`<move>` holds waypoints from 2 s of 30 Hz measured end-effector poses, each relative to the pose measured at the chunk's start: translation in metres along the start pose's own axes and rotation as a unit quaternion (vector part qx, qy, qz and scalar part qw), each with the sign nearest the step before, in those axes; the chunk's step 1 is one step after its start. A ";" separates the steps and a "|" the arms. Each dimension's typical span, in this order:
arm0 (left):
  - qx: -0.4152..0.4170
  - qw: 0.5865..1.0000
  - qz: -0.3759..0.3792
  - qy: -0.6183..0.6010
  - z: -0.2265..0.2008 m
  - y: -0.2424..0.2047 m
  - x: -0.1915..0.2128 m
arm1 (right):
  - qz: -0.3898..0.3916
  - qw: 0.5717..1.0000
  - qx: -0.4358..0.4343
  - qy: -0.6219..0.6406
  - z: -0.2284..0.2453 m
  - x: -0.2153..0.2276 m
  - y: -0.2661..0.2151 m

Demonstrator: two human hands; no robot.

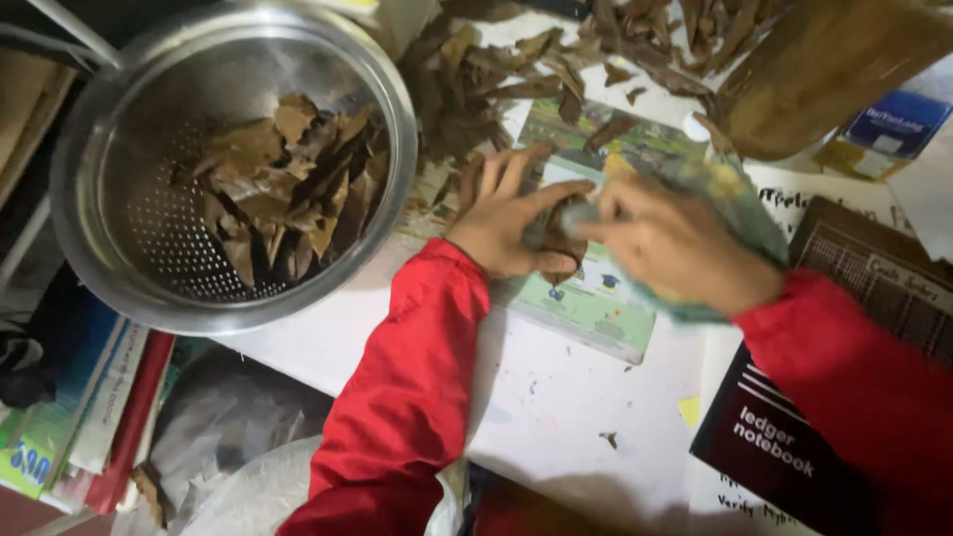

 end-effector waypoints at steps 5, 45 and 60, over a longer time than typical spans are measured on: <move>0.008 1.000 0.003 0.005 0.010 0.008 -0.013 | -0.059 0.992 -0.065 -0.086 -0.009 -0.001 0.009; 0.108 0.816 -0.434 0.366 -0.042 -0.126 0.144 | -0.161 0.978 -0.124 -0.053 -0.014 0.000 0.008; 0.085 0.880 -0.326 0.335 0.057 0.087 0.019 | -0.152 0.976 -0.153 0.022 -0.020 -0.002 0.010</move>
Point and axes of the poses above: each hand's wrist, its own y-axis towards the middle knuckle, its own x-axis out of the back of the hand, z = x × y, the point moved 3 cm from there along y, towards the middle knuckle, and after that the axes turned 1 degree about x, right-handed, at the moved point
